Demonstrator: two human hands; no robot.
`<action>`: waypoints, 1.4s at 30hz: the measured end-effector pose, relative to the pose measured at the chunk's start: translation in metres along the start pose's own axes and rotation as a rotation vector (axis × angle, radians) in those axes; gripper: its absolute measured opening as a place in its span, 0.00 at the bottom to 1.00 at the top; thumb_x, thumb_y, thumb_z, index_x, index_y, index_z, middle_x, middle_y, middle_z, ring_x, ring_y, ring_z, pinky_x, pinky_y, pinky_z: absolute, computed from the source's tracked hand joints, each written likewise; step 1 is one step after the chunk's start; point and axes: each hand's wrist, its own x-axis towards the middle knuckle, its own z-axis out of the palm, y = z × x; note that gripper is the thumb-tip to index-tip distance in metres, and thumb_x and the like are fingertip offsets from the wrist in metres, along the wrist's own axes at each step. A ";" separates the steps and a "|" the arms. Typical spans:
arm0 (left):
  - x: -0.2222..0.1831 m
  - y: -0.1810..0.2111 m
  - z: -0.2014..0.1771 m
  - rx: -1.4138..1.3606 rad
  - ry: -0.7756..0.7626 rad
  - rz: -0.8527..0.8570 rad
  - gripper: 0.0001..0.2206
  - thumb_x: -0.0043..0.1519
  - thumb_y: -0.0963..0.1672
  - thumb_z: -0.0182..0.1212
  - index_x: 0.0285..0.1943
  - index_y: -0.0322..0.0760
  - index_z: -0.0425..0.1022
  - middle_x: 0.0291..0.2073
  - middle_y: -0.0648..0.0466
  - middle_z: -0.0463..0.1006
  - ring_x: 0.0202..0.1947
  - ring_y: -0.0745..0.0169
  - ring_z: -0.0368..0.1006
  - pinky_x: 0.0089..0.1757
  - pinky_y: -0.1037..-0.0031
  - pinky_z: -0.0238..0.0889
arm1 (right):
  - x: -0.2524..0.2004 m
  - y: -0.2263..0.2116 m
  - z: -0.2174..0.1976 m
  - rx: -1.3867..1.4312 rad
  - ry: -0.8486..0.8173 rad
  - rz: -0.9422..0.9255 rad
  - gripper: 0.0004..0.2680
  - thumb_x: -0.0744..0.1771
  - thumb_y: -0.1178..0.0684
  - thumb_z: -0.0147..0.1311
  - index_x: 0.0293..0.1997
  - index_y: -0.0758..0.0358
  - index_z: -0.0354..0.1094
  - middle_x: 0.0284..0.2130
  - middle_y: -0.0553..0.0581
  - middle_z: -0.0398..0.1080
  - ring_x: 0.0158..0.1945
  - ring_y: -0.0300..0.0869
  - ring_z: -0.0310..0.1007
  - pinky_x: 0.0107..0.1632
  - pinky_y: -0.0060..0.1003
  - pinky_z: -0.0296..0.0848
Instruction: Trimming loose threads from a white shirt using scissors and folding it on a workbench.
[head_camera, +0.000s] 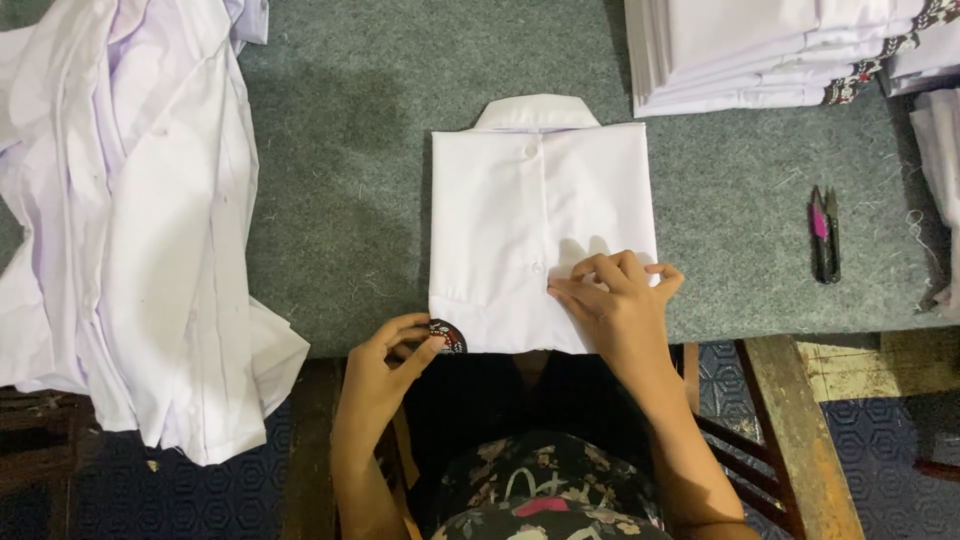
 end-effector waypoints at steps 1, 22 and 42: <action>0.001 0.000 0.000 0.004 0.003 -0.012 0.22 0.54 0.53 0.64 0.57 0.49 0.81 0.46 0.61 0.86 0.42 0.71 0.78 0.45 0.78 0.69 | 0.000 0.000 0.001 -0.076 0.009 -0.041 0.03 0.66 0.48 0.68 0.37 0.42 0.76 0.37 0.39 0.66 0.42 0.41 0.64 0.50 0.49 0.50; 0.012 -0.014 0.003 0.037 -0.082 0.075 0.25 0.57 0.52 0.61 0.63 0.44 0.72 0.45 0.55 0.85 0.29 0.64 0.81 0.39 0.76 0.74 | -0.076 0.049 -0.060 0.499 -0.102 0.782 0.09 0.72 0.50 0.48 0.49 0.62 0.72 0.31 0.52 0.70 0.32 0.36 0.64 0.38 0.31 0.63; 0.011 -0.017 0.007 -0.033 -0.020 0.119 0.24 0.56 0.50 0.64 0.61 0.40 0.73 0.39 0.55 0.85 0.33 0.67 0.79 0.40 0.76 0.77 | -0.096 0.052 -0.048 0.825 -0.222 0.746 0.08 0.66 0.55 0.59 0.48 0.57 0.69 0.45 0.50 0.73 0.43 0.35 0.68 0.44 0.32 0.65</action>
